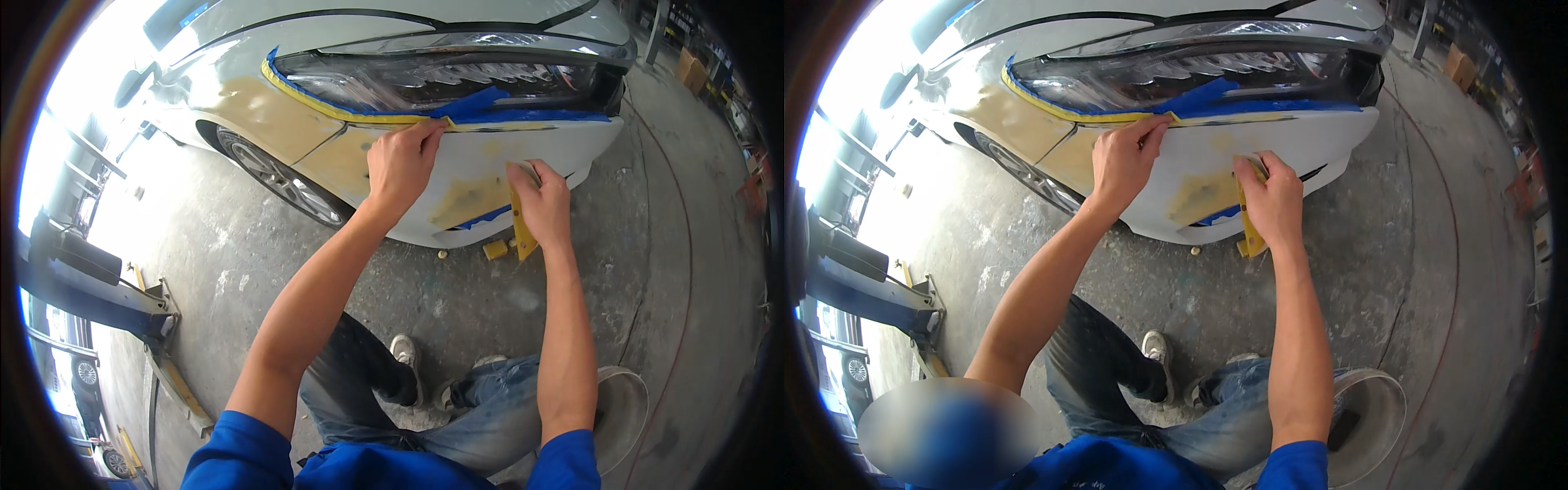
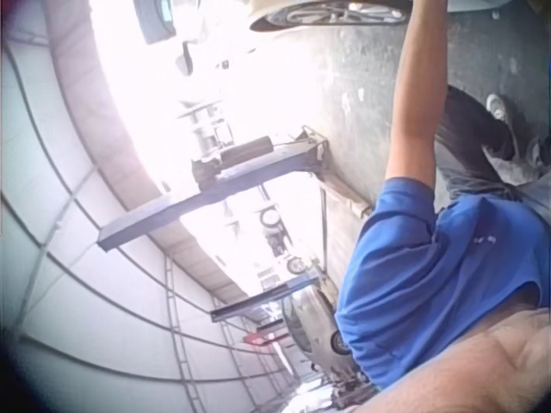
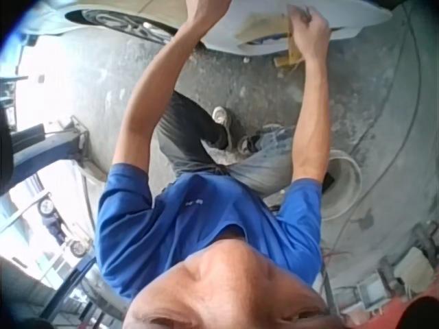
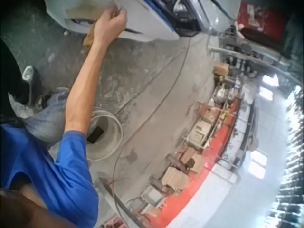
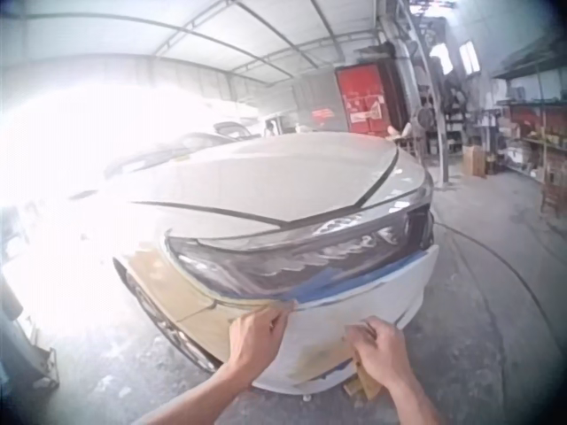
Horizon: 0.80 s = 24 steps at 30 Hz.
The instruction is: The person sands the front bumper of a white car using a yellow sanding block. They repeatedly rub the surface and frequently wipe it with their hand to check smoothness. The headlight is masked with blue tape and plastic.
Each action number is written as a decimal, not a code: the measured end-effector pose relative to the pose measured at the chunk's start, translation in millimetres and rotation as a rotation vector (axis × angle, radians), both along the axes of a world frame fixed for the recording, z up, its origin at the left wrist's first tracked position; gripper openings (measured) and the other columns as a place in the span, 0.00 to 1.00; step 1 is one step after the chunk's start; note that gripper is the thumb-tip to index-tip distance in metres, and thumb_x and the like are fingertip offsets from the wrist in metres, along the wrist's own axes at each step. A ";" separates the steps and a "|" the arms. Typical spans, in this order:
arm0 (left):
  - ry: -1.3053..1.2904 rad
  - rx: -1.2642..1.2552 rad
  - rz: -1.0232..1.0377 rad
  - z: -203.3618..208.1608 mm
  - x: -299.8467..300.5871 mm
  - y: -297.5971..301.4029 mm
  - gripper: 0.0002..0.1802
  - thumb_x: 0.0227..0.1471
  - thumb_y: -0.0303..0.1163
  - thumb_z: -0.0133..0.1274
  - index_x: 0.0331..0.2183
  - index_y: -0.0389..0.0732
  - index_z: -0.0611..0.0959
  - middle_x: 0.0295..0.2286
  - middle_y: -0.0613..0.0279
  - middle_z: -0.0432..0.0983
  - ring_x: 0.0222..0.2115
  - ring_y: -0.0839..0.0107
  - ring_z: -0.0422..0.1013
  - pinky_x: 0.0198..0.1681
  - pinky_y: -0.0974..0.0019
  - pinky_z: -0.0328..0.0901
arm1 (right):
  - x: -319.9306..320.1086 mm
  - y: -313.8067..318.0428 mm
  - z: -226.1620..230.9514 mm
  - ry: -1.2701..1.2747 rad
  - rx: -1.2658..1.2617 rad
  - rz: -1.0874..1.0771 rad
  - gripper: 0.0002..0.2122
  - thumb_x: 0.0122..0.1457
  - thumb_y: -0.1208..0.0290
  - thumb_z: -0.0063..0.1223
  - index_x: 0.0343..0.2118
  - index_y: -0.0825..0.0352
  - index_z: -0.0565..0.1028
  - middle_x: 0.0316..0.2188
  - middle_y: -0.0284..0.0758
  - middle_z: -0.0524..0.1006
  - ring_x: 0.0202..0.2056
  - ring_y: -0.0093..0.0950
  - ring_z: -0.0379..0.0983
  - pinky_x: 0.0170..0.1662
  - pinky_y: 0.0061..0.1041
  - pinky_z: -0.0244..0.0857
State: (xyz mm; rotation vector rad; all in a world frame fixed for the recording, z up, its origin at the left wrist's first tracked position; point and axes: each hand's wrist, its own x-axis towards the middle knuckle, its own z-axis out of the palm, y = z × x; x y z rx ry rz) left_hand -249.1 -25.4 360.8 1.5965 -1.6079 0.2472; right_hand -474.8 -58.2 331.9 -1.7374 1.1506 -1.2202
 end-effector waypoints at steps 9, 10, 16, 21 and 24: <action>-0.180 0.204 0.095 1.5 -17.8 0.3 0.18 0.67 0.41 0.50 0.54 0.54 0.85 0.19 0.59 0.81 0.24 0.59 0.81 0.34 0.55 0.73 | 10.5 3.7 2.9 0.019 -0.001 0.013 0.16 0.64 0.61 0.59 0.41 0.72 0.81 0.34 0.45 0.85 0.36 0.41 0.82 0.42 0.34 0.72; -0.120 0.262 0.050 1.5 -15.5 4.7 0.18 0.67 0.40 0.50 0.55 0.54 0.84 0.20 0.59 0.82 0.24 0.58 0.81 0.34 0.54 0.73 | 12.3 4.1 2.7 0.028 -0.010 0.020 0.16 0.64 0.61 0.60 0.41 0.72 0.81 0.34 0.45 0.85 0.36 0.41 0.82 0.42 0.34 0.72; 0.106 0.379 -0.194 -16.9 -5.9 61.5 0.19 0.66 0.39 0.54 0.56 0.47 0.83 0.24 0.57 0.84 0.26 0.66 0.82 0.33 0.62 0.74 | 17.8 10.1 -8.6 0.025 0.038 0.091 0.16 0.65 0.59 0.60 0.40 0.72 0.81 0.35 0.44 0.85 0.36 0.37 0.82 0.42 0.32 0.71; 0.661 0.664 -0.325 -32.2 15.1 95.9 0.20 0.68 0.40 0.54 0.54 0.37 0.83 0.36 0.61 0.86 0.32 0.75 0.81 0.36 0.70 0.74 | 45.0 30.5 -22.4 0.033 0.176 0.317 0.15 0.65 0.61 0.60 0.42 0.70 0.80 0.35 0.41 0.83 0.37 0.33 0.79 0.43 0.31 0.70; 0.921 0.670 -0.398 -43.9 26.1 98.7 0.19 0.69 0.39 0.55 0.50 0.33 0.83 0.37 0.61 0.85 0.34 0.75 0.81 0.38 0.70 0.74 | 61.2 47.5 -30.0 0.168 0.137 0.416 0.15 0.63 0.62 0.59 0.44 0.70 0.77 0.37 0.44 0.82 0.39 0.42 0.80 0.44 0.35 0.71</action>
